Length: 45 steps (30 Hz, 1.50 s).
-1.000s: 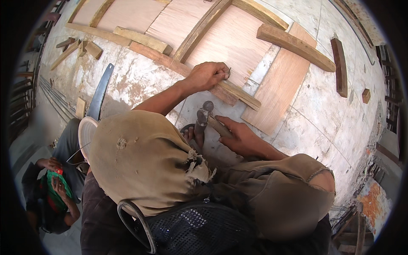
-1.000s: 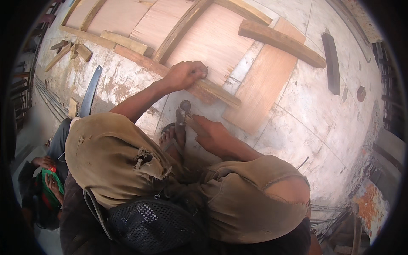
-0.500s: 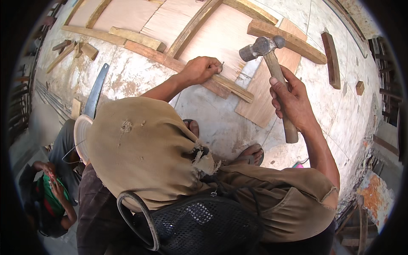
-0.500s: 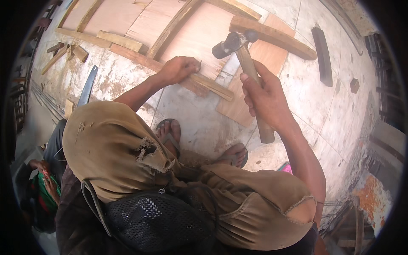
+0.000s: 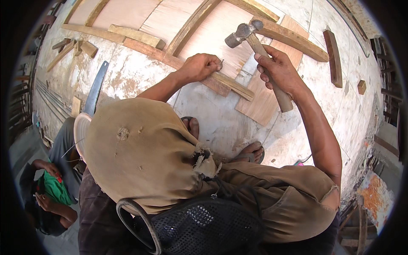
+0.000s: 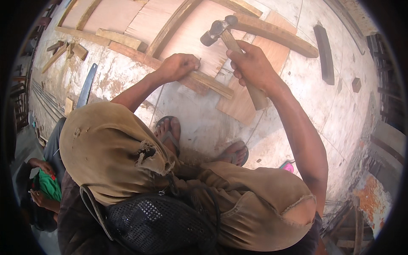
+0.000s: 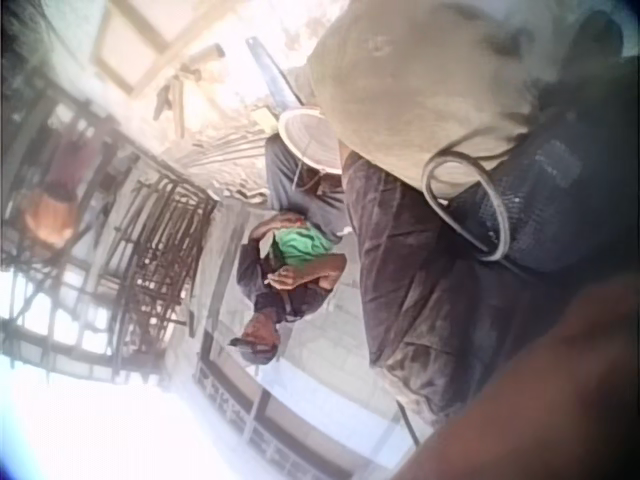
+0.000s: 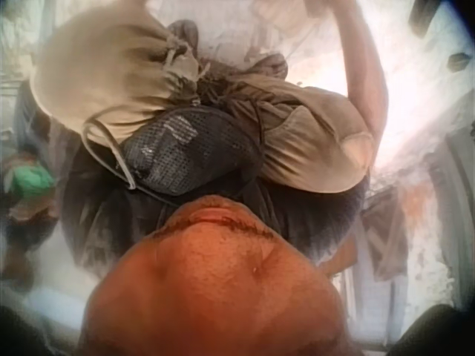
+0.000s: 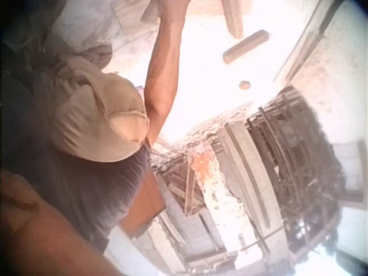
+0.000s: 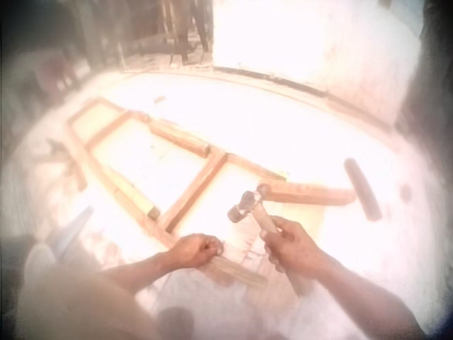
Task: The person uses a tape measure to check the dimensions of a wooden frame, aligns a wooden board with the frame, and hammers a nail into the wood while others assist.
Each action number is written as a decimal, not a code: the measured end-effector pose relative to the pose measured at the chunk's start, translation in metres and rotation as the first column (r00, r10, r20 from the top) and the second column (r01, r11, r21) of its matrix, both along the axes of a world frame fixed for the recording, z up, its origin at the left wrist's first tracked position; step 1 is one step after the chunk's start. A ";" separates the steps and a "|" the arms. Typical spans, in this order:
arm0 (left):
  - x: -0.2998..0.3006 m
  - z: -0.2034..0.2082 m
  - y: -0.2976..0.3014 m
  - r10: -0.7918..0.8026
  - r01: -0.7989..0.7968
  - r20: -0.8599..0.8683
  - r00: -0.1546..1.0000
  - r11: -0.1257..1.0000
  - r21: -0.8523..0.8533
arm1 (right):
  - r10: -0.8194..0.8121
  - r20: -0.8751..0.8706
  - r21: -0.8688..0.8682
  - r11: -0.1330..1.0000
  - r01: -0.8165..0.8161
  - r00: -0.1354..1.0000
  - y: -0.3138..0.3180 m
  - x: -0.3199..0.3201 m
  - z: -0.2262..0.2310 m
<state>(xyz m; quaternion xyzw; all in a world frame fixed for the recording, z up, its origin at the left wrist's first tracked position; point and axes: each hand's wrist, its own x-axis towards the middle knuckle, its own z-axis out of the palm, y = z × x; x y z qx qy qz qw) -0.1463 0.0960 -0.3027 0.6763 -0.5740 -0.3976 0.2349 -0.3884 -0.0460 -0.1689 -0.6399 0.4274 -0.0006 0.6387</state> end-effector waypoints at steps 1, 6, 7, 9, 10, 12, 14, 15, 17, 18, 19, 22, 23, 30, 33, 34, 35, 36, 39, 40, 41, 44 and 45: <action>-0.001 0.001 -0.002 0.000 0.000 0.002 1.000 1.000 0.012 | -0.066 0.017 0.005 0.998 0.066 0.998 0.005 -0.001 -0.001; -0.005 0.009 -0.001 0.013 -0.013 -0.006 1.000 0.999 0.045 | 0.126 -0.083 0.157 0.981 -0.112 0.989 0.001 -0.007 -0.016; -0.005 0.012 0.000 0.027 -0.026 -0.011 1.000 0.997 0.079 | 0.089 -0.079 0.156 0.985 -0.076 0.993 0.002 -0.007 -0.014; -0.001 0.008 -0.003 0.019 -0.019 -0.002 1.000 0.998 0.057 | 0.053 -0.077 0.158 0.987 -0.040 0.996 0.005 -0.010 -0.016; -0.001 0.006 -0.002 0.014 -0.014 0.006 1.000 0.999 0.035 | -0.016 -0.064 0.127 0.992 0.024 0.998 0.008 -0.013 -0.023; -0.002 0.006 -0.001 0.010 -0.010 -0.003 1.000 0.999 0.043 | -0.084 -0.045 0.096 0.991 0.088 0.995 0.012 -0.018 -0.028; 0.001 0.009 -0.001 0.006 -0.005 -0.005 1.000 0.999 0.051 | -0.102 -0.055 0.129 0.986 0.109 0.993 0.016 -0.023 -0.028; 0.001 0.010 -0.001 -0.004 0.006 -0.023 1.000 0.999 0.052 | -0.107 -0.056 0.132 0.985 0.114 0.993 0.020 -0.026 -0.031; 0.001 0.013 0.001 -0.020 0.022 -0.042 0.999 0.998 0.056 | -0.120 -0.049 0.143 0.982 0.126 0.992 0.026 -0.032 -0.039; -0.001 0.023 0.002 -0.066 0.066 -0.002 0.998 0.997 0.045 | -0.124 -0.050 0.146 0.981 0.130 0.991 0.028 -0.035 -0.042; -0.001 0.033 0.005 -0.109 0.108 0.040 0.993 0.994 0.037 | -0.111 -0.055 0.139 0.983 0.117 0.992 0.030 -0.037 -0.045; 0.001 0.063 0.006 -0.262 0.245 0.090 0.961 0.955 0.168 | -0.102 -0.058 0.140 0.984 0.109 0.993 0.035 -0.043 -0.048; 0.002 0.063 0.009 -0.266 0.248 0.088 0.960 0.953 0.172 | -0.104 -0.057 0.143 0.983 0.111 0.993 0.036 -0.045 -0.049; 0.010 0.031 0.022 -0.343 0.361 0.220 0.913 0.931 -0.048 | -0.081 -0.050 0.145 0.986 0.088 0.995 0.031 -0.043 -0.047; 0.007 0.027 0.025 -0.297 0.345 0.286 0.911 0.929 -0.134 | -0.076 -0.028 0.140 0.987 0.080 0.997 0.023 -0.039 -0.044; 0.007 0.026 0.027 -0.257 0.331 0.325 0.910 0.922 -0.199 | -0.071 -0.022 0.152 0.986 0.073 0.997 0.020 -0.037 -0.040; 0.007 0.025 0.027 -0.258 0.331 0.325 0.910 0.923 -0.196 | -0.065 -0.016 0.165 0.984 0.067 0.998 0.018 -0.034 -0.037; 0.007 0.024 0.027 -0.256 0.315 0.312 0.915 0.936 -0.155 | -0.064 -0.016 0.169 0.983 0.066 0.998 0.017 -0.032 -0.036; 0.007 0.018 0.028 -0.249 0.305 0.305 0.919 0.940 -0.153 | -0.035 0.011 0.163 0.986 0.032 0.999 0.014 -0.024 -0.035; 0.008 0.015 0.028 -0.243 0.312 0.312 0.919 0.930 -0.195 | -0.026 0.011 0.164 0.986 0.024 1.000 0.013 -0.023 -0.035; 0.009 0.013 0.028 -0.242 0.310 0.310 0.919 0.931 -0.191 | -0.017 0.011 0.166 0.986 0.015 1.000 0.012 -0.021 -0.035; 0.011 0.009 0.028 -0.256 0.349 0.337 0.906 0.903 -0.252 | -0.010 -0.011 0.247 0.969 0.012 1.000 0.007 -0.018 -0.036; 0.010 0.009 0.028 -0.248 0.349 0.345 0.905 0.897 -0.271 | -0.006 -0.011 0.250 0.968 0.009 1.000 0.005 -0.018 -0.035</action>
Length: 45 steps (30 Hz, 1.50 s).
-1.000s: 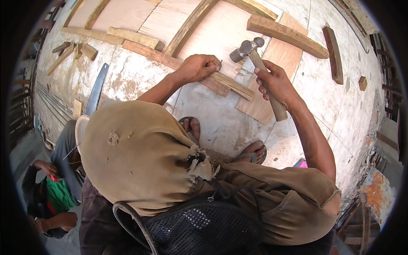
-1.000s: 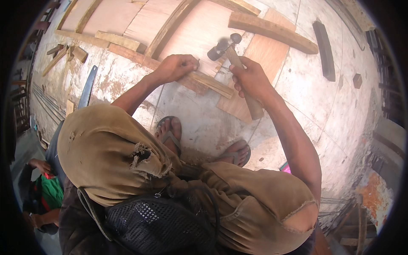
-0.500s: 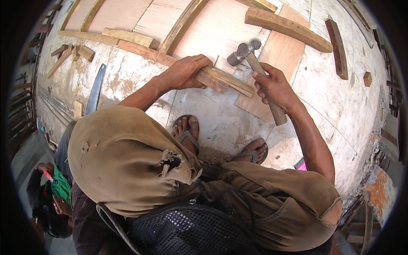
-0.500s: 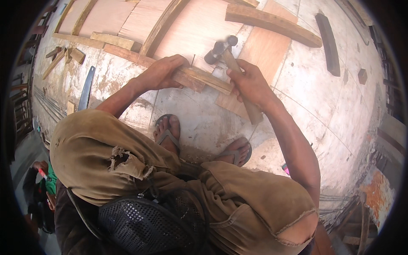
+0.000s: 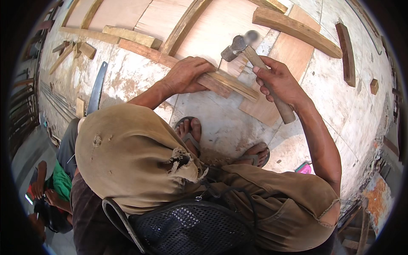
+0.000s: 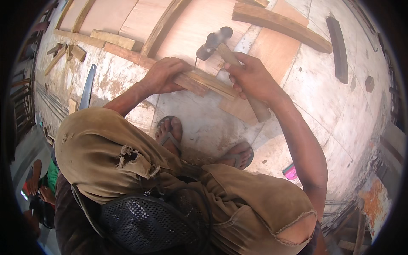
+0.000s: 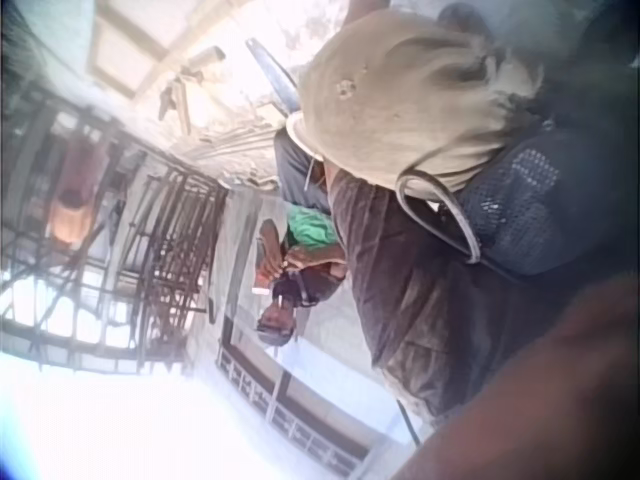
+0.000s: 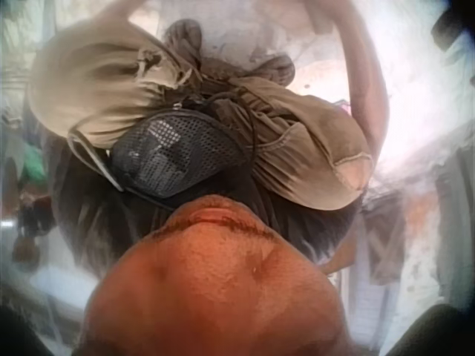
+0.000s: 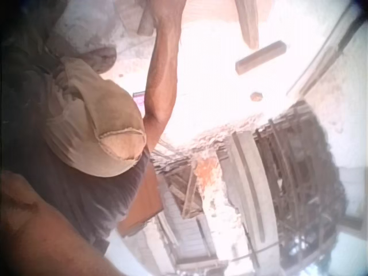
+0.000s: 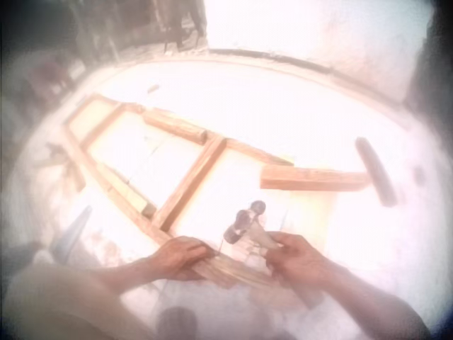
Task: The person uses a tape measure to check the dimensions of a wooden frame, aligns a wooden board with the frame, and hammers a nail into the wood while others assist.
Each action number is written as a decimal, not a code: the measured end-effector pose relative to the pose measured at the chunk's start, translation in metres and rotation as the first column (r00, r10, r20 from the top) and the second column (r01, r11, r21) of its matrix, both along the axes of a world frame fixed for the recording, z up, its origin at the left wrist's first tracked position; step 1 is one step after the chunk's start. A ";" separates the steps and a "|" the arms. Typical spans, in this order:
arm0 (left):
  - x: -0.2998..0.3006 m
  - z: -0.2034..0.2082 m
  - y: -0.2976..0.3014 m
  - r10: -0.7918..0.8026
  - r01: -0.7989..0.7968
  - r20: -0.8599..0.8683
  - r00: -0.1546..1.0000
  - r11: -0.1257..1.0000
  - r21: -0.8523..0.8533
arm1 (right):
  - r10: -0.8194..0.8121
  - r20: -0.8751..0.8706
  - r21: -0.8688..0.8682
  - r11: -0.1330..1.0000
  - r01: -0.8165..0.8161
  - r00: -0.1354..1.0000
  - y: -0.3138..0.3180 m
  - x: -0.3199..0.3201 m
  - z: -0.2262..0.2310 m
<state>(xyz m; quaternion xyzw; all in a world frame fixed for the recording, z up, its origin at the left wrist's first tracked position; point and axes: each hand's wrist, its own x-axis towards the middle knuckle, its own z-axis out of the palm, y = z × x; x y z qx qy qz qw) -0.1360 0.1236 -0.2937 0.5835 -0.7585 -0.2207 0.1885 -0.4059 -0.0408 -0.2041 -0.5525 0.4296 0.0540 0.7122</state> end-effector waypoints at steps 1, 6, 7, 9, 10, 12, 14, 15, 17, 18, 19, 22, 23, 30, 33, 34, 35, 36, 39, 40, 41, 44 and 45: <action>0.000 0.001 0.000 0.001 -0.001 0.002 1.000 1.000 -0.022 | -0.001 -0.010 -0.014 1.000 0.001 1.000 -0.002 0.000 0.001; 0.003 -0.002 0.001 0.011 -0.011 -0.002 1.000 0.999 0.032 | -0.069 0.059 -0.146 0.986 0.077 0.996 -0.010 0.009 0.018; 0.004 -0.002 0.001 0.009 -0.009 0.007 1.000 1.000 0.025 | -0.064 0.059 -0.143 0.987 0.072 0.996 -0.007 0.011 0.019; 0.003 -0.001 0.002 0.009 -0.008 -0.011 1.000 0.999 0.035 | -0.070 0.067 -0.147 0.986 0.079 0.995 -0.001 0.011 0.020; 0.003 0.001 0.001 0.004 -0.002 -0.030 1.000 0.999 0.041 | 0.017 0.049 -0.127 0.992 -0.010 0.999 -0.003 0.007 0.015; 0.003 0.001 -0.001 0.004 -0.003 -0.029 1.000 0.999 0.046 | 0.125 0.004 -0.106 0.987 -0.124 0.992 0.000 0.004 0.002; 0.004 -0.002 -0.004 0.004 -0.002 -0.027 1.000 0.999 0.052 | 0.232 -0.039 -0.080 0.969 -0.234 0.972 0.001 0.005 -0.003; 0.004 -0.002 -0.003 0.004 -0.003 -0.026 1.000 0.998 0.056 | 0.154 -0.012 -0.081 0.985 -0.154 0.988 0.002 0.006 -0.005; 0.003 -0.003 0.004 0.014 -0.012 -0.022 1.000 0.998 0.066 | -0.005 0.043 -0.075 0.997 0.008 0.999 0.006 0.008 -0.007; 0.002 -0.003 0.003 0.009 -0.008 -0.012 1.000 0.998 0.056 | -0.005 0.044 -0.077 0.997 0.009 0.999 0.004 0.011 -0.008; 0.002 -0.002 0.003 0.005 -0.005 -0.001 1.000 0.999 0.046 | -0.018 0.061 -0.183 0.983 0.029 0.998 0.002 0.019 -0.011; 0.005 -0.003 0.001 -0.012 0.013 -0.010 1.000 1.000 0.025 | -0.020 0.107 -0.334 0.941 0.055 0.994 -0.003 0.050 -0.031; 0.005 -0.004 0.000 -0.019 0.019 -0.008 1.000 1.000 0.023 | -0.005 0.136 -0.382 0.922 0.057 0.991 -0.004 0.063 -0.041; -0.001 -0.005 -0.001 0.013 -0.014 -0.021 1.000 0.999 -0.030 | -0.036 0.333 -0.240 0.963 0.121 0.942 0.017 0.120 -0.100; 0.002 -0.003 0.003 0.018 -0.019 -0.012 1.000 0.999 -0.031 | -0.014 0.262 -0.281 0.956 0.090 0.965 0.024 0.126 -0.103; 0.003 -0.003 0.003 -0.002 0.002 -0.003 1.000 1.000 -0.010 | -0.016 0.262 -0.291 0.952 0.095 0.965 0.023 0.126 -0.105; 0.004 -0.003 0.003 0.001 -0.001 -0.003 1.000 1.000 -0.008 | -0.020 0.262 -0.301 0.948 0.102 0.965 0.022 0.125 -0.106; 0.004 -0.003 0.003 -0.003 0.003 -0.001 1.000 1.000 -0.005 | -0.019 0.260 -0.299 0.949 0.100 0.965 0.021 0.125 -0.105; 0.004 -0.002 0.003 -0.002 0.002 0.012 1.000 1.000 0.007 | 0.017 0.195 -0.316 0.948 0.046 0.981 0.017 0.124 -0.099; 0.003 -0.001 0.003 0.004 -0.005 0.026 1.000 1.000 0.014 | 0.030 0.180 -0.323 0.946 0.030 0.983 0.015 0.123 -0.095; 0.003 -0.001 0.004 0.004 -0.005 0.025 1.000 1.000 0.016 | 0.044 0.166 -0.331 0.944 0.014 0.985 0.014 0.122 -0.093; 0.004 -0.004 0.004 0.011 -0.012 0.047 0.999 1.000 0.018 | 0.014 0.180 -0.330 0.943 0.047 0.983 0.010 0.116 -0.095; 0.003 -0.004 0.002 0.007 -0.007 0.038 0.999 1.000 0.007 | 0.013 0.180 -0.331 0.943 0.048 0.984 0.006 0.113 -0.101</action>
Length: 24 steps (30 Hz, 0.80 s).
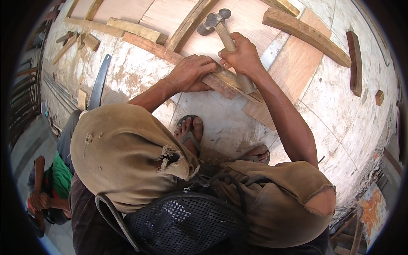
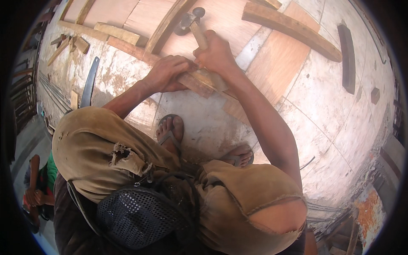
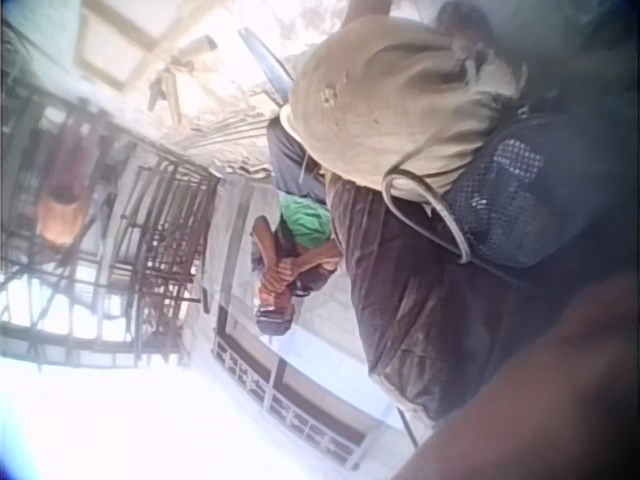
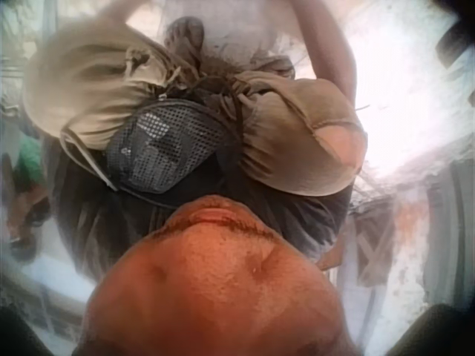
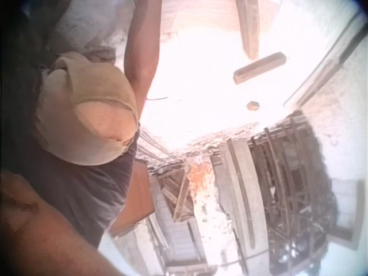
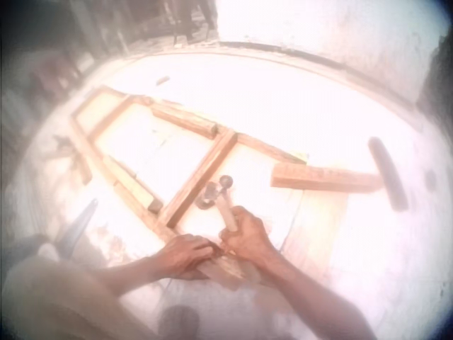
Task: The person uses a tape measure to check the dimensions of a wooden frame, aligns a wooden board with the frame, and hammers a nail into the wood while others assist.
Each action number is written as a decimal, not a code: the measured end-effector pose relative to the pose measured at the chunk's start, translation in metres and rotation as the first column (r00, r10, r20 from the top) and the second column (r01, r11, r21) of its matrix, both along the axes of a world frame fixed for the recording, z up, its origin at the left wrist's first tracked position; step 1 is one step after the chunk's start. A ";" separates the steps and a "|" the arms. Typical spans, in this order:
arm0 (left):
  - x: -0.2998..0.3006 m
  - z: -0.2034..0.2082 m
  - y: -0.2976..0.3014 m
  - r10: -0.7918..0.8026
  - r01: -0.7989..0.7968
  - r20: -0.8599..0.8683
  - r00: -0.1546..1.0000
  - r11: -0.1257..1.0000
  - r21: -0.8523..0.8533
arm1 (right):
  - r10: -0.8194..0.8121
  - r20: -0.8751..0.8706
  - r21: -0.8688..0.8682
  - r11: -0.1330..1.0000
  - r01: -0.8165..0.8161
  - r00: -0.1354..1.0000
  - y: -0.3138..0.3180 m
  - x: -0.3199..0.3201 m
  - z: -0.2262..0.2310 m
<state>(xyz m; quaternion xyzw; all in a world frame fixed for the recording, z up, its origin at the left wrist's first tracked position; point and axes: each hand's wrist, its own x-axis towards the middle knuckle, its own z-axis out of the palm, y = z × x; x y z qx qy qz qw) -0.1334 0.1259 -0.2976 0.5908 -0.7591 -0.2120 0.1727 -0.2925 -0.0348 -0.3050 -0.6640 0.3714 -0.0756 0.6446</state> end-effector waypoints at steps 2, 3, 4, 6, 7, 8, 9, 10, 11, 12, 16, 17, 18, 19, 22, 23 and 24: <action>-0.002 0.000 -0.002 -0.008 0.007 -0.011 1.000 1.000 -0.013 | 0.031 -0.043 -0.232 0.972 -0.041 0.999 -0.005 -0.004 -0.013; -0.002 0.002 -0.001 0.001 -0.002 -0.005 1.000 1.000 -0.017 | 0.037 -0.042 -0.231 0.972 -0.045 0.998 -0.004 -0.003 -0.007; -0.002 0.003 0.000 0.010 -0.010 0.001 1.000 1.000 -0.022 | 0.045 -0.097 -0.279 0.958 -0.071 0.994 -0.003 -0.003 -0.001; -0.001 0.006 0.002 0.017 -0.017 0.004 1.000 1.000 -0.012 | 0.051 -0.152 -0.327 0.940 -0.099 0.987 0.002 -0.007 0.009; -0.001 0.007 0.002 0.021 -0.021 0.007 1.000 1.000 -0.004 | 0.048 -0.135 -0.423 0.901 -0.102 0.990 0.005 -0.010 0.012; 0.000 0.007 0.001 0.022 -0.022 0.007 1.000 1.000 -0.004 | 0.047 -0.118 -0.514 0.852 -0.102 0.992 0.006 -0.012 0.014; -0.001 0.005 0.000 0.013 -0.013 0.008 1.000 1.000 -0.001 | 0.047 -0.119 -0.514 0.852 -0.102 0.992 0.007 -0.013 0.014; -0.001 0.004 0.000 0.005 -0.005 0.009 1.000 1.000 0.002 | 0.060 -0.128 -0.524 0.843 -0.119 0.990 0.007 -0.014 0.014; -0.002 0.003 0.001 0.005 -0.005 0.008 1.000 1.000 0.002 | 0.073 -0.137 -0.535 0.834 -0.136 0.988 0.007 -0.015 0.014; -0.002 0.004 0.000 0.010 -0.010 0.007 1.000 1.000 0.013 | 0.071 -0.138 -0.535 0.834 -0.135 0.988 0.008 -0.016 0.014; -0.001 0.003 0.001 0.010 -0.010 -0.008 1.000 1.000 0.024 | 0.096 -0.160 -0.491 0.856 -0.163 0.983 0.011 -0.018 0.012; -0.001 0.002 0.000 0.008 -0.008 -0.008 1.000 1.000 0.021 | 0.104 -0.146 -0.488 0.857 -0.163 0.984 0.011 -0.018 0.013; -0.002 0.003 0.001 0.008 -0.008 -0.006 1.000 1.000 0.021 | 0.103 -0.146 -0.489 0.857 -0.162 0.984 0.011 -0.019 0.014; -0.002 0.003 0.001 0.009 -0.009 -0.003 1.000 1.000 0.021 | 0.102 -0.145 -0.473 0.866 -0.160 0.984 0.010 -0.020 0.014; -0.002 0.008 0.000 0.003 -0.006 0.043 0.999 0.997 0.076 | 0.097 -0.125 -0.423 0.895 -0.141 0.987 0.008 -0.021 0.017; -0.002 0.008 0.001 0.004 -0.008 0.044 0.999 0.997 0.077 | 0.090 -0.105 -0.390 0.913 -0.125 0.990 0.008 -0.022 0.017; -0.002 0.009 0.001 -0.005 0.000 0.053 0.999 0.996 0.084 | 0.091 -0.104 -0.390 0.912 -0.125 0.990 0.006 -0.022 0.016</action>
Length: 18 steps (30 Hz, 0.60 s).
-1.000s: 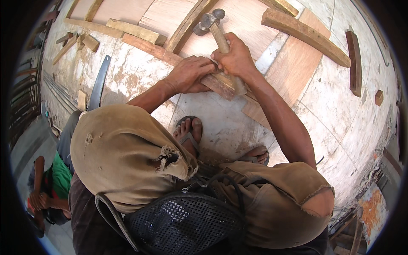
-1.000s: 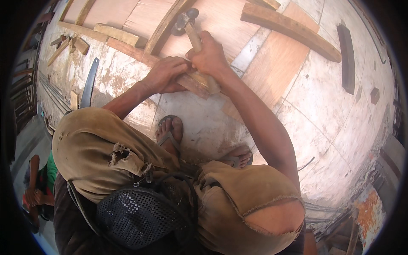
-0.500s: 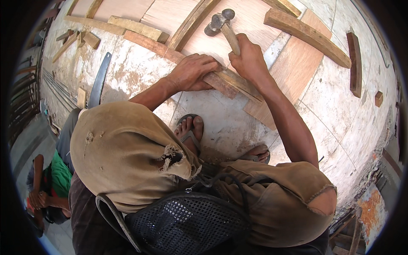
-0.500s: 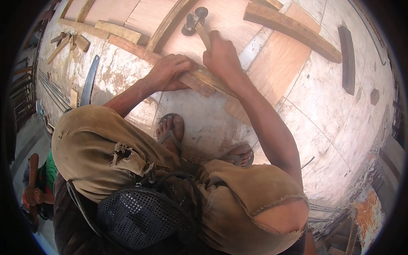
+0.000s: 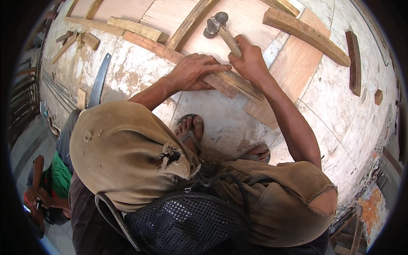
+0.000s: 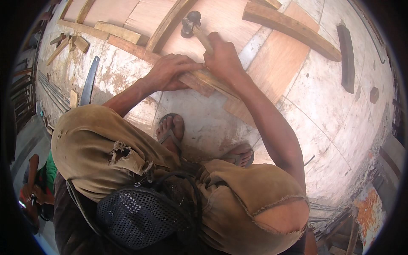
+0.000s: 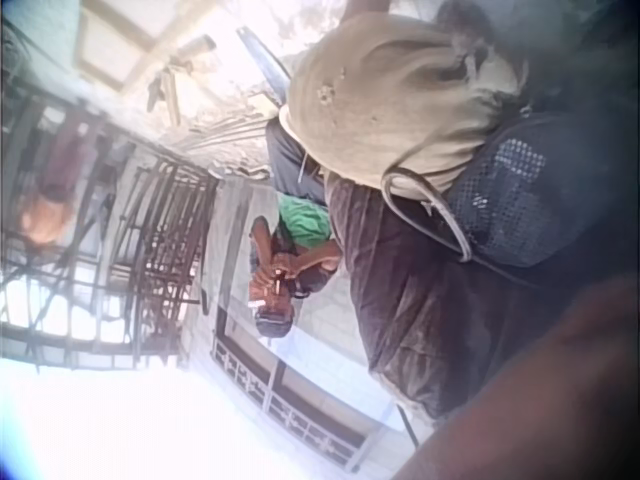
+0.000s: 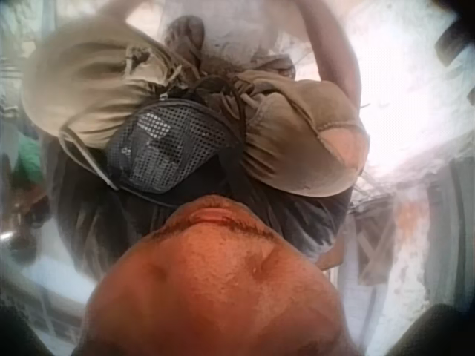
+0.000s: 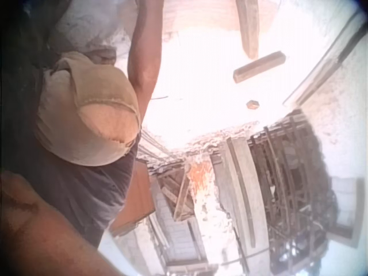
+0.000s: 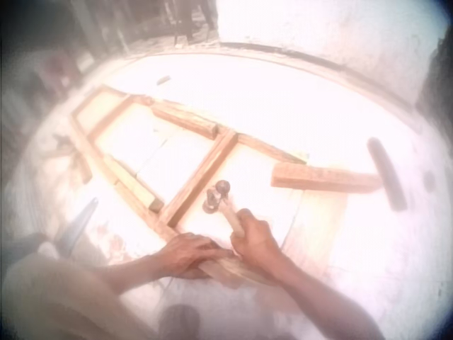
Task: The person uses a tape measure to check the dimensions of a wooden frame, aligns a wooden board with the frame, and hammers a nail into the wood while others assist.
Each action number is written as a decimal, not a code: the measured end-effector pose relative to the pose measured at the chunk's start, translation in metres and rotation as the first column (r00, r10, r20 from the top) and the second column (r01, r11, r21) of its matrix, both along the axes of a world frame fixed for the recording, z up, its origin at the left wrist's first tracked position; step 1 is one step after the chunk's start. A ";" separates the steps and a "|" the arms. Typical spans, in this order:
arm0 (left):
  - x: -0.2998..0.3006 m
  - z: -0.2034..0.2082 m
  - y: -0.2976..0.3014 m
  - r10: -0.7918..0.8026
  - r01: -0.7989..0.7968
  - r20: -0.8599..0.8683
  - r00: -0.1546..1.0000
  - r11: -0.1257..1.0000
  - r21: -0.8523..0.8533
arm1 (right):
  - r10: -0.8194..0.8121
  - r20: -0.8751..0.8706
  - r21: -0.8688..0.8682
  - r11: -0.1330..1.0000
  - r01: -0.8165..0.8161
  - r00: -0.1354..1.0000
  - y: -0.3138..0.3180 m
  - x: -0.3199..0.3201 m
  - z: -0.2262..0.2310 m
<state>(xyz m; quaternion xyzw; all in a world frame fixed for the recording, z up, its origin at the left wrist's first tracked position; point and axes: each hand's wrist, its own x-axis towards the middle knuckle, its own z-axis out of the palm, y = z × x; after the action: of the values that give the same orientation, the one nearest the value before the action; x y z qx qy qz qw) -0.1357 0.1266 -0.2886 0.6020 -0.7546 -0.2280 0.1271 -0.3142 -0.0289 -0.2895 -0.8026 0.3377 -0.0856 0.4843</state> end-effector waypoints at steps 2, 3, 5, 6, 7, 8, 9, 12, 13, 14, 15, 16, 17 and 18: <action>-0.001 0.001 0.000 -0.007 0.007 0.011 1.000 1.000 0.007 | -0.040 -0.077 0.054 0.998 0.044 0.996 -0.005 0.001 -0.005; -0.003 0.003 -0.001 -0.003 0.004 -0.012 1.000 1.000 0.014 | -0.042 -0.077 0.053 0.998 0.046 0.996 -0.009 0.000 -0.011; -0.004 0.006 -0.005 -0.003 0.004 -0.034 0.999 1.000 0.020 | -0.054 -0.025 0.103 0.993 0.056 0.998 -0.015 -0.003 -0.021; -0.004 0.006 -0.004 -0.005 0.005 -0.024 1.000 1.000 0.026 | -0.053 -0.024 0.104 0.993 0.055 0.998 -0.016 -0.003 -0.021; -0.004 0.006 -0.004 -0.008 0.009 -0.014 1.000 0.999 0.031 | -0.055 -0.015 0.126 0.990 0.057 0.998 -0.017 -0.004 -0.021; -0.004 0.006 -0.005 -0.010 0.010 -0.015 1.000 0.999 0.032 | -0.059 -0.006 0.148 0.987 0.059 0.998 -0.018 -0.005 -0.020; -0.003 0.005 -0.004 -0.011 0.012 -0.010 1.000 0.999 0.036 | -0.060 -0.006 0.149 0.987 0.060 0.998 -0.020 -0.008 -0.021; -0.004 0.003 -0.004 -0.012 0.012 -0.003 1.000 0.999 0.051 | -0.047 0.097 0.064 0.997 0.041 0.994 -0.026 -0.022 -0.015; -0.003 0.002 -0.002 -0.002 0.002 0.002 1.000 0.998 0.063 | -0.073 0.039 0.209 0.976 0.063 0.997 -0.029 -0.025 0.000; -0.002 0.002 0.000 0.003 -0.003 0.003 1.000 0.998 0.065 | -0.090 -0.022 0.348 0.933 0.092 0.996 -0.033 -0.030 0.012; -0.003 0.000 0.000 -0.004 0.004 -0.007 1.000 0.999 0.053 | -0.062 -0.055 0.305 0.949 0.076 0.997 -0.039 -0.040 0.018; -0.002 0.001 0.000 -0.006 0.007 -0.013 1.000 0.999 0.043 | -0.061 -0.051 0.305 0.949 0.074 0.997 -0.046 -0.048 0.021; 0.000 0.002 0.001 -0.004 0.004 -0.009 1.000 0.999 0.043 | -0.065 -0.044 0.403 0.912 0.077 0.997 -0.053 -0.057 0.023; -0.001 0.001 0.000 -0.015 0.015 -0.006 1.000 0.999 0.043 | -0.073 -0.045 0.494 0.865 0.085 0.996 -0.058 -0.065 0.027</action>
<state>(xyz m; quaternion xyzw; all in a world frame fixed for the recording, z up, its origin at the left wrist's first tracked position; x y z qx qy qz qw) -0.1367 0.1261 -0.2876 0.5982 -0.7537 -0.2470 0.1145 -0.3790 -0.0865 -0.2628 -0.6380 0.3868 -0.0061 0.6658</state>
